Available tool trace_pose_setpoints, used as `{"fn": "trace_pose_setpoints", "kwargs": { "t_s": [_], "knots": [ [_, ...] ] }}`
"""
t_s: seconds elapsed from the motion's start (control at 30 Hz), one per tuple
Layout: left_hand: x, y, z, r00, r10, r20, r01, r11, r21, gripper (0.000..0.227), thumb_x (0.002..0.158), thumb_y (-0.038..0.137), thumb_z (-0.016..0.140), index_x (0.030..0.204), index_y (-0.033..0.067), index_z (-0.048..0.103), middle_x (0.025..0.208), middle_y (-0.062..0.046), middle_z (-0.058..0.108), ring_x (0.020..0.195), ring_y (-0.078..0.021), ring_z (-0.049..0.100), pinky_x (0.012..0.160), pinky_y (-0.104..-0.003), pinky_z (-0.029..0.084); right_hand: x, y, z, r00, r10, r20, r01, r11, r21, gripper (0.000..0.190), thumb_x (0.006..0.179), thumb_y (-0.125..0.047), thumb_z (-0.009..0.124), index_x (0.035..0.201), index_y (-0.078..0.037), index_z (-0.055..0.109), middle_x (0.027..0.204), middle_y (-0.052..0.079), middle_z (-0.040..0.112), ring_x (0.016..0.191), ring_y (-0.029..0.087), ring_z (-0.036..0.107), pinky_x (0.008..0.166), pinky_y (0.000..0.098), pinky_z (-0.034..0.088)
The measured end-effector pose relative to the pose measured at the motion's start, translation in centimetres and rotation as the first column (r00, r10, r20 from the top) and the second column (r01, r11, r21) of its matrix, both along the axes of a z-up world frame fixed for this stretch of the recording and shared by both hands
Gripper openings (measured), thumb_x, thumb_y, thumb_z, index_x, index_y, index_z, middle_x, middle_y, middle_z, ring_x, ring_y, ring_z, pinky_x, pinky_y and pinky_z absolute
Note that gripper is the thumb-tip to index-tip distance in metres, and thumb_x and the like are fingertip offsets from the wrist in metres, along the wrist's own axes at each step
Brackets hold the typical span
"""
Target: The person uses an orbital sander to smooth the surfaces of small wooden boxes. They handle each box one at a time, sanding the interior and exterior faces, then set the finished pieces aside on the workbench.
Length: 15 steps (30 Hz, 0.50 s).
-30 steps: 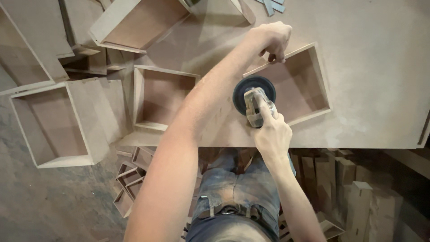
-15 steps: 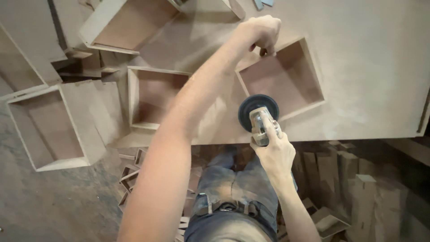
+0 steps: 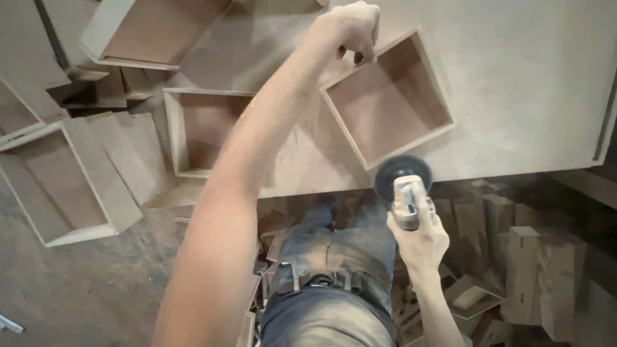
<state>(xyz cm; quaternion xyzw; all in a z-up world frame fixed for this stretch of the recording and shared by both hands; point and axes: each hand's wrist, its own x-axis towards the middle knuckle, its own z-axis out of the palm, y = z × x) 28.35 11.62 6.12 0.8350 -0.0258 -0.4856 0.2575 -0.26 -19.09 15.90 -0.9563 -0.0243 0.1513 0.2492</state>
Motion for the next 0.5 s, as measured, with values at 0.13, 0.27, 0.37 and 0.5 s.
{"fn": "trace_pose_setpoints", "kwargs": {
  "t_s": [0.13,0.27,0.37,0.5],
  "knots": [
    [-0.5,0.1,-2.2,0.999,0.037,-0.006,-0.037,0.998,-0.043,0.018,0.081,0.021,0.08,0.08,0.0033,0.075,0.08,-0.003,0.076,0.061,-0.0179,0.07,0.051,-0.033,0.057,0.3,0.2,-0.4,0.999,-0.016,0.042,0.013,0.997,0.072,0.076,0.077,-0.028,0.088,0.147,-0.025,0.058,0.11,0.02,0.071,0.09,0.039,0.072,0.076,0.046,0.059],
    [-0.6,0.0,-4.5,0.994,0.105,-0.034,-0.108,0.991,-0.077,0.024,0.081,0.024,0.082,0.087,0.004,0.071,0.081,-0.005,0.076,0.06,-0.0175,0.07,0.048,-0.033,0.056,0.8,2.5,-1.0,0.998,0.061,0.018,-0.062,0.997,0.034,0.072,0.072,-0.03,0.09,0.138,-0.027,0.062,0.103,0.019,0.071,0.085,0.038,0.072,0.074,0.0462,0.059],
    [-0.4,-0.1,-5.1,0.996,0.076,-0.04,-0.078,0.995,-0.068,0.024,0.081,0.024,0.082,0.089,0.0038,0.071,0.082,-0.007,0.075,0.06,-0.0188,0.071,0.049,-0.034,0.056,1.0,3.4,-0.9,0.994,0.11,0.016,-0.111,0.989,0.094,0.07,0.075,-0.028,0.089,0.14,-0.028,0.064,0.111,0.019,0.07,0.089,0.037,0.071,0.076,0.0447,0.059],
    [-0.2,-0.3,-5.0,0.994,0.077,-0.078,-0.082,0.994,-0.068,0.025,0.081,0.023,0.083,0.088,0.0032,0.07,0.082,-0.005,0.075,0.061,-0.0196,0.071,0.05,-0.034,0.056,1.2,2.1,-0.5,0.987,0.157,-0.03,-0.154,0.984,0.085,0.072,0.071,-0.026,0.087,0.139,-0.03,0.064,0.114,0.016,0.071,0.092,0.035,0.071,0.077,0.0439,0.059]
  ]
}}
